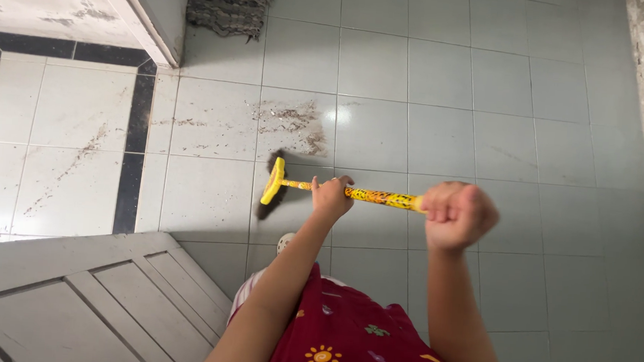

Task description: The recorder sweeps dirt and debris across a tiled floor using a yellow broom.

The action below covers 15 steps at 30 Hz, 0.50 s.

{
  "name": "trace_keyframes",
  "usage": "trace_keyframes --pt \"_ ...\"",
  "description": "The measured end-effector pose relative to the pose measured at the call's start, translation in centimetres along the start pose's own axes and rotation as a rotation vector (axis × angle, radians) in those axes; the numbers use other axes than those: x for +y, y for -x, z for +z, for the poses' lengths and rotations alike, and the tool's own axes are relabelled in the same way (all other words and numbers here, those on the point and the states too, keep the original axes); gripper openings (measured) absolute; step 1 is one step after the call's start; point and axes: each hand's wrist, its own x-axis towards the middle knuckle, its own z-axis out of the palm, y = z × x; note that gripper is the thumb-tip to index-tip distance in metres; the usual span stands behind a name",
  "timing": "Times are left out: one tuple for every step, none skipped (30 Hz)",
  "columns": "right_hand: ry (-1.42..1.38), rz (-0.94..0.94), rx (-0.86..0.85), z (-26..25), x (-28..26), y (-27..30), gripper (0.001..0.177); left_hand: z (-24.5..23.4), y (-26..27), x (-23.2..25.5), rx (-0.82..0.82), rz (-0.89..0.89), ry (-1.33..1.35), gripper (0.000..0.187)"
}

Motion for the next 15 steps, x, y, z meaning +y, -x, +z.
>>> trace_keyframes --pt "0.001 0.0 -0.001 -0.5 -0.7 -0.6 0.052 -0.5 0.1 0.9 0.0 0.0 0.001 0.037" --pt "0.002 -0.035 0.006 -1.0 -1.4 -1.2 0.051 -1.0 0.2 1.7 -0.027 0.047 -0.036 0.038" --pt "0.002 -0.069 0.011 -1.6 -2.3 -1.7 0.051 -1.4 0.4 2.7 -0.052 0.092 -0.073 0.04" --pt "0.002 -0.068 0.008 -1.7 -3.7 -2.5 0.051 -1.5 1.0 4.0 -0.051 0.089 -0.07 0.04" --pt "0.011 -0.098 -0.022 -1.7 -4.9 -3.2 0.05 -1.8 1.4 5.2 -0.054 0.14 -0.036 0.039" --pt "0.02 -0.128 -0.051 -1.7 -6.3 -3.9 0.049 -2.1 1.8 6.3 -0.057 0.191 -0.001 0.039" --pt "0.02 -0.131 -0.05 -1.0 -7.3 -4.2 0.049 -1.7 2.2 7.3 -0.056 0.193 -0.002 0.039" --pt "0.088 -0.151 -0.105 -0.3 -8.4 -4.4 0.049 -1.3 2.6 8.3 -0.078 0.223 0.022 0.036" --pt "0.155 -0.172 -0.159 0.4 -9.4 -4.7 0.05 -1.0 2.9 9.2 -0.1 0.251 0.045 0.034" --pt "0.153 -0.174 -0.158 1.2 -8.7 -4.6 0.05 -0.6 2.7 9.0 -0.098 0.253 0.042 0.034" --pt "0.318 -0.284 -0.258 1.8 -8.2 -4.3 0.04 -0.1 2.8 8.9 -0.127 0.258 0.087 0.031" --pt "0.486 -0.391 -0.361 2.4 -7.7 -4.1 0.035 0.4 2.8 8.9 -0.156 0.263 0.132 0.029" --pt "0.484 -0.396 -0.359 3.1 -6.7 -3.3 0.035 0.7 2.7 8.5 -0.152 0.266 0.129 0.029" --pt "0.395 -0.227 -0.407 3.9 -5.7 -2.6 0.038 0.9 2.5 8.0 -0.16 0.228 0.175 0.026" --pt "0.305 -0.057 -0.455 4.6 -4.7 -1.9 0.043 1.3 2.4 7.6 -0.167 0.188 0.223 0.024"
